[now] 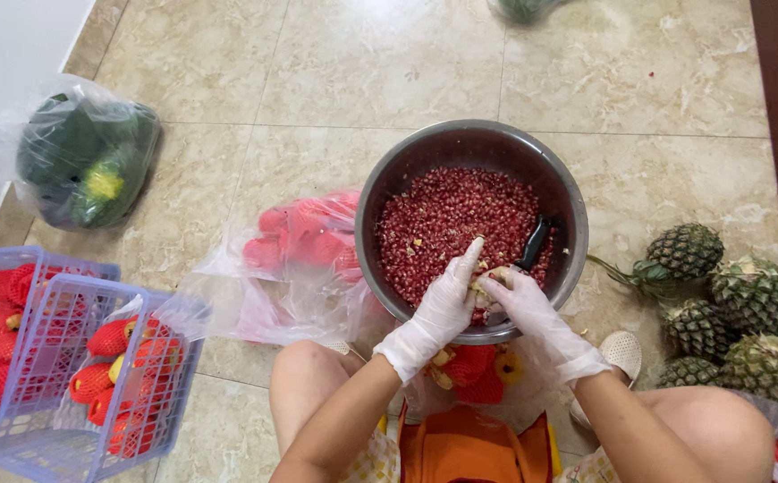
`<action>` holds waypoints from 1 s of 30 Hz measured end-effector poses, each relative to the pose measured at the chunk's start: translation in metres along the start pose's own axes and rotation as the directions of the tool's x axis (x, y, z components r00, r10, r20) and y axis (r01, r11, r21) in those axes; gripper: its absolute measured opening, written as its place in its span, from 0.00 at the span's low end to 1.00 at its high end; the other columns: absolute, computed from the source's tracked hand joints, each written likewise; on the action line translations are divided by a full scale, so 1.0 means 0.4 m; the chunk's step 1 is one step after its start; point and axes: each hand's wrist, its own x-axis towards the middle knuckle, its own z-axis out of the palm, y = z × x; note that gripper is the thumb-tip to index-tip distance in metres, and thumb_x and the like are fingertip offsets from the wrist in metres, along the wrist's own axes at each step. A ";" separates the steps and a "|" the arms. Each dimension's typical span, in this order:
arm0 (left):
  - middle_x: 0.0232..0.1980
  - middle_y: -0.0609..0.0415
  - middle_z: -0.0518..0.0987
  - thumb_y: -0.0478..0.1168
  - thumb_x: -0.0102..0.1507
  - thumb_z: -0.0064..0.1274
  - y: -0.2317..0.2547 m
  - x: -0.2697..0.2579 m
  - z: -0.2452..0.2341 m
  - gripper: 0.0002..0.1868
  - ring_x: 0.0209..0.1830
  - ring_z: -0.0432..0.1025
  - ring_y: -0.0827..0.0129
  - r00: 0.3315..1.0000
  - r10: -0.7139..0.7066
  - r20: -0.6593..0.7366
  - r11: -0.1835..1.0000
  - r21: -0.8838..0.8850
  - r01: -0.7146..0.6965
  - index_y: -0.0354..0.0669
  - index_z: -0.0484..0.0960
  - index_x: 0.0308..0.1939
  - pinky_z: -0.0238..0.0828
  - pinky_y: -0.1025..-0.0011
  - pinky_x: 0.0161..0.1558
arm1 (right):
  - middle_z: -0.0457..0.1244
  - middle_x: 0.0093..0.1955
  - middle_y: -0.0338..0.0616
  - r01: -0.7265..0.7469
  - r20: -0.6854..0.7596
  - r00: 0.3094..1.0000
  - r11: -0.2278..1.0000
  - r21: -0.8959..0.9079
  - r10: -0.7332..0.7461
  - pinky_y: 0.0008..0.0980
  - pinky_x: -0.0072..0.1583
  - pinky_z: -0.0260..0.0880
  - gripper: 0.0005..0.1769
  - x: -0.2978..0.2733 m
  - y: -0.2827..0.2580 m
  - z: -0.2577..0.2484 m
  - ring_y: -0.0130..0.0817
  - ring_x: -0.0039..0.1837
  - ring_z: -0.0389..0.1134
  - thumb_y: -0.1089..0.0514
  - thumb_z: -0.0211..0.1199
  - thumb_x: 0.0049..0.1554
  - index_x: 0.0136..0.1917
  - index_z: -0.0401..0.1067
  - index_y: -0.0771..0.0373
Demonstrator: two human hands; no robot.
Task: The person peels a pomegranate by hand and with a knife, and then removes the seeds from the remaining segments into a large bowl.
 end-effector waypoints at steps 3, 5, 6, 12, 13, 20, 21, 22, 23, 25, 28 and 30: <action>0.54 0.42 0.74 0.26 0.60 0.52 -0.001 -0.007 0.000 0.44 0.47 0.75 0.51 0.996 -0.092 -0.012 0.993 -0.072 0.091 0.47 0.54 0.80 0.75 0.60 0.48 | 0.69 0.45 0.35 0.049 0.010 0.999 0.997 0.058 -0.050 0.26 0.47 0.70 0.12 -0.022 0.005 0.004 0.23 0.46 0.68 0.57 0.63 0.58 0.55 0.75 0.62; 0.51 0.46 0.75 0.28 0.60 0.55 -0.003 -0.002 -0.004 0.36 0.44 0.76 0.58 0.978 -0.206 0.020 0.972 -0.109 0.207 0.44 0.65 0.72 0.76 0.65 0.48 | 0.68 0.44 0.38 0.068 -0.072 0.996 0.993 0.098 -0.061 0.27 0.43 0.67 0.11 -0.032 -0.003 0.012 0.26 0.43 0.66 0.61 0.66 0.57 0.53 0.76 0.65; 0.51 0.47 0.76 0.30 0.60 0.58 -0.003 0.009 -0.008 0.28 0.43 0.77 0.63 0.964 -0.261 0.050 0.959 -0.105 0.265 0.43 0.73 0.65 0.77 0.68 0.47 | 0.69 0.44 0.37 0.116 -0.129 0.986 0.988 0.102 -0.103 0.25 0.45 0.68 0.10 -0.031 -0.016 0.013 0.24 0.44 0.67 0.62 0.66 0.57 0.52 0.76 0.65; 0.44 0.56 0.83 0.37 0.60 0.64 -0.023 0.011 -0.003 0.16 0.42 0.76 0.77 0.834 -0.470 0.291 0.629 -0.553 0.547 0.36 0.82 0.51 0.74 0.77 0.47 | 0.71 0.41 0.37 0.226 -0.295 0.929 0.974 -0.029 -0.224 0.23 0.45 0.68 0.06 -0.062 -0.026 0.033 0.20 0.43 0.67 0.64 0.65 0.57 0.49 0.78 0.64; 0.43 0.56 0.84 0.38 0.60 0.64 -0.029 0.012 0.002 0.16 0.41 0.76 0.77 0.837 -0.474 0.275 0.625 -0.564 0.540 0.35 0.82 0.49 0.74 0.77 0.46 | 0.71 0.41 0.37 0.259 -0.295 0.918 0.964 -0.059 -0.265 0.22 0.45 0.69 0.07 -0.068 -0.027 0.034 0.18 0.43 0.68 0.65 0.65 0.56 0.49 0.78 0.64; 0.43 0.52 0.84 0.32 0.61 0.58 -0.061 0.011 0.016 0.17 0.41 0.76 0.73 0.770 -0.516 0.377 0.445 -0.650 0.616 0.32 0.84 0.53 0.74 0.76 0.46 | 0.71 0.37 0.37 0.175 -0.289 0.940 0.984 -0.039 -0.179 0.24 0.36 0.68 0.06 -0.095 -0.091 0.039 0.19 0.34 0.66 0.61 0.70 0.55 0.47 0.79 0.65; 0.44 0.53 0.84 0.30 0.59 0.58 -0.067 0.003 0.026 0.18 0.42 0.77 0.74 0.778 -0.509 0.368 0.438 -0.667 0.602 0.32 0.84 0.54 0.75 0.76 0.47 | 0.71 0.37 0.38 0.146 -0.288 0.947 0.989 -0.001 -0.140 0.25 0.36 0.68 0.06 -0.101 -0.088 0.041 0.20 0.34 0.66 0.62 0.69 0.55 0.47 0.79 0.65; 0.45 0.53 0.84 0.28 0.58 0.57 -0.073 0.004 0.035 0.19 0.43 0.77 0.74 0.791 -0.497 0.357 0.436 -0.686 0.583 0.32 0.83 0.54 0.75 0.76 0.48 | 0.71 0.37 0.38 0.122 -0.289 0.951 0.992 0.035 -0.106 0.25 0.35 0.67 0.06 -0.102 -0.088 0.039 0.21 0.33 0.66 0.62 0.69 0.56 0.47 0.79 0.65; 0.45 0.53 0.84 0.28 0.59 0.57 -0.076 0.003 0.042 0.19 0.43 0.77 0.74 0.794 -0.490 0.360 0.432 -0.691 0.580 0.33 0.83 0.54 0.76 0.77 0.48 | 0.71 0.37 0.39 0.097 -0.288 0.955 0.993 0.071 -0.073 0.26 0.35 0.67 0.06 -0.104 -0.088 0.037 0.22 0.33 0.67 0.62 0.68 0.56 0.47 0.78 0.65; 0.46 0.54 0.84 0.29 0.60 0.57 -0.082 0.007 0.051 0.18 0.43 0.78 0.75 0.801 -0.477 0.361 0.425 -0.703 0.570 0.33 0.82 0.55 0.76 0.78 0.49 | 0.71 0.37 0.39 0.135 -0.298 0.945 0.991 -0.018 -0.134 0.25 0.36 0.67 0.05 -0.101 -0.089 0.029 0.22 0.33 0.67 0.63 0.69 0.55 0.46 0.79 0.65; 0.46 0.55 0.83 0.28 0.62 0.60 -0.082 0.002 0.044 0.18 0.44 0.76 0.75 0.790 -0.476 0.386 0.455 -0.660 0.597 0.33 0.81 0.57 0.74 0.78 0.48 | 0.71 0.36 0.39 0.170 -0.286 0.943 0.985 -0.020 -0.169 0.25 0.36 0.67 0.05 -0.100 -0.088 0.033 0.21 0.34 0.67 0.63 0.69 0.55 0.47 0.79 0.65; 0.48 0.52 0.83 0.29 0.64 0.57 -0.079 0.002 0.041 0.18 0.44 0.76 0.73 0.796 -0.472 0.378 0.416 -0.701 0.579 0.32 0.81 0.59 0.75 0.77 0.49 | 0.70 0.36 0.38 0.168 -0.274 0.950 0.985 0.035 -0.152 0.24 0.35 0.66 0.05 -0.097 -0.084 0.033 0.22 0.33 0.67 0.64 0.68 0.55 0.47 0.78 0.65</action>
